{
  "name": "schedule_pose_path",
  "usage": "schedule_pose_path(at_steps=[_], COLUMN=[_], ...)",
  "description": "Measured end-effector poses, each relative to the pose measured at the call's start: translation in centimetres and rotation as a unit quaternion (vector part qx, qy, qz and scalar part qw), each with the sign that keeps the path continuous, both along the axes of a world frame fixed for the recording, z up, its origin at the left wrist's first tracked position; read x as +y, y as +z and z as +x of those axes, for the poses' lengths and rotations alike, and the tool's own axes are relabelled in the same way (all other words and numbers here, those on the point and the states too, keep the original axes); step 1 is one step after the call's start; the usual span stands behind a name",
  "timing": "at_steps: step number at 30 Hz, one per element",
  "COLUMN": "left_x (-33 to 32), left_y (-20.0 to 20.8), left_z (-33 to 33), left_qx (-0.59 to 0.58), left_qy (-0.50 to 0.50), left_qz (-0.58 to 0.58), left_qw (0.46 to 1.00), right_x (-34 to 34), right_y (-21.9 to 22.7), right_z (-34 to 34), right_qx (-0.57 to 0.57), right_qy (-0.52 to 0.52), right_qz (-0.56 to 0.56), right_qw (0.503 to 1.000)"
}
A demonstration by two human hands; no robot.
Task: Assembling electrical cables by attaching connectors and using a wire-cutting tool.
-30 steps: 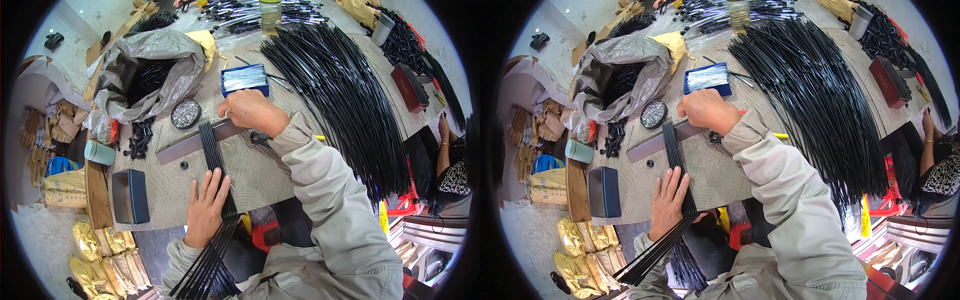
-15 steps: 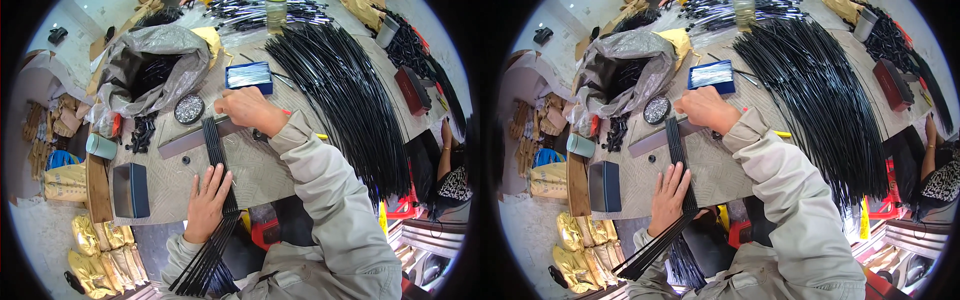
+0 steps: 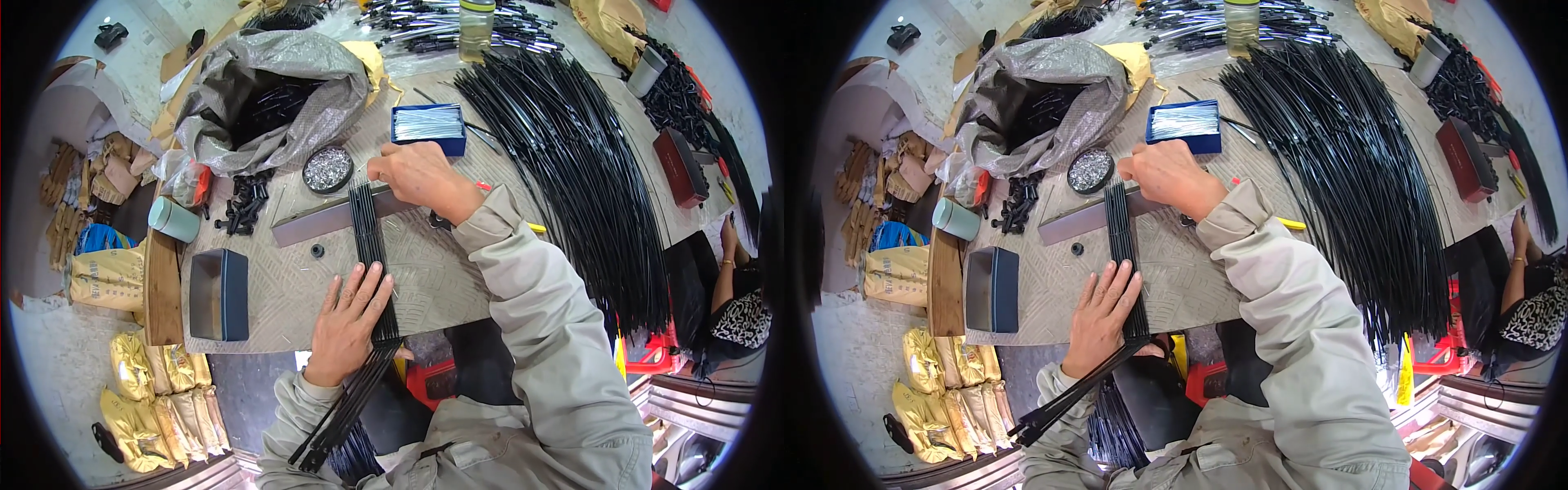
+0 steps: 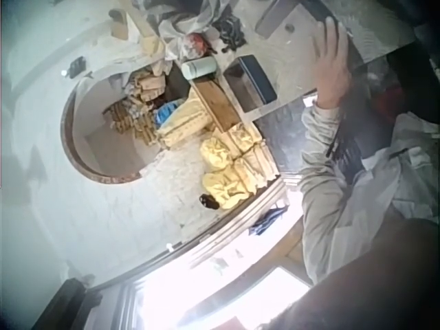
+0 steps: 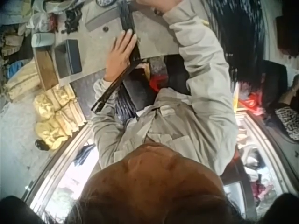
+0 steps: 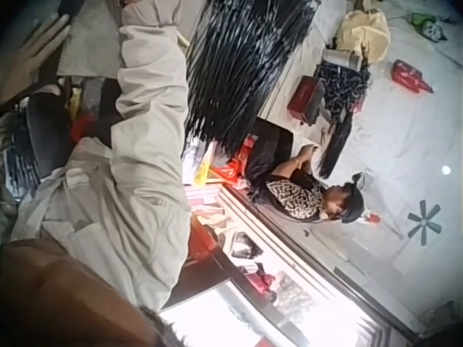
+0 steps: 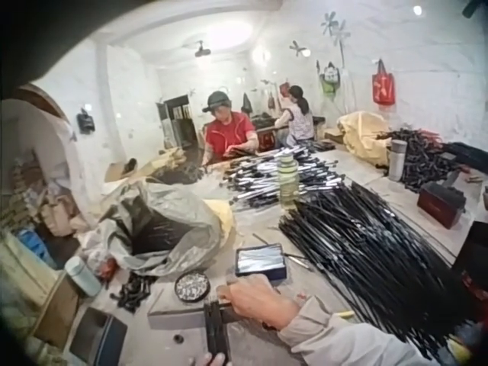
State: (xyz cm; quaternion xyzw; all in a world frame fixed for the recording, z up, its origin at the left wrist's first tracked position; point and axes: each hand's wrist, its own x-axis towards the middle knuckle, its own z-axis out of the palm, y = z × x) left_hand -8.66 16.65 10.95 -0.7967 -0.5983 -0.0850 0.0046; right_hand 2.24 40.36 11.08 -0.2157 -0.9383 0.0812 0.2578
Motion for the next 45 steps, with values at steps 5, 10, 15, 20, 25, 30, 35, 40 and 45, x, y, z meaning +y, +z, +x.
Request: schedule_pose_path(at_steps=[5, 10, 15, 20, 25, 30, 35, 40, 45], left_x=[0.1, 0.1, -0.1, 0.0, 0.0, 0.1, 0.0, 0.0, -0.2], left_y=[0.2, 0.7, 0.4, 0.5, 0.2, 0.6, 0.3, 0.3, 0.0], left_z=[0.2, 0.9, 0.8, 0.8, 0.6, 0.7, 0.6, 0.7, 0.4], left_qx=[0.031, -0.026, -0.021, -0.019, -0.005, -0.008, -0.042, -0.045, -0.054], left_qy=[0.008, 0.037, 0.021, 0.014, 0.003, 0.009, 0.011, 0.007, 0.007], left_qz=[-0.005, -0.019, -0.012, -0.008, -0.003, -0.004, -0.001, 0.013, 0.009], left_qw=[0.999, 0.999, 0.999, 1.0, 1.0, 1.0, 0.999, 0.999, 0.998], right_x=[0.2, 0.0, -0.1, -0.4, 0.5, 0.7, 0.5, 0.7, 1.2], right_y=[-0.1, 0.0, 0.0, -0.4, 0.8, 1.4, 1.1, 0.5, -0.6], right_z=[0.2, 0.0, -0.2, -0.2, 1.7, 1.9, 1.8, 1.3, -0.2], right_qx=[0.003, 0.012, -0.031, 0.109, -0.004, -0.082, -0.047, -0.009, 0.049], right_qy=[0.032, 0.023, 0.004, 0.018, -0.069, -0.039, -0.015, -0.024, 0.041], right_qz=[-0.059, -0.015, -0.042, -0.035, 0.048, -0.032, -0.076, -0.063, -0.089], right_qw=[0.998, 1.0, 0.999, 0.993, 0.996, 0.995, 0.996, 0.998, 0.994])
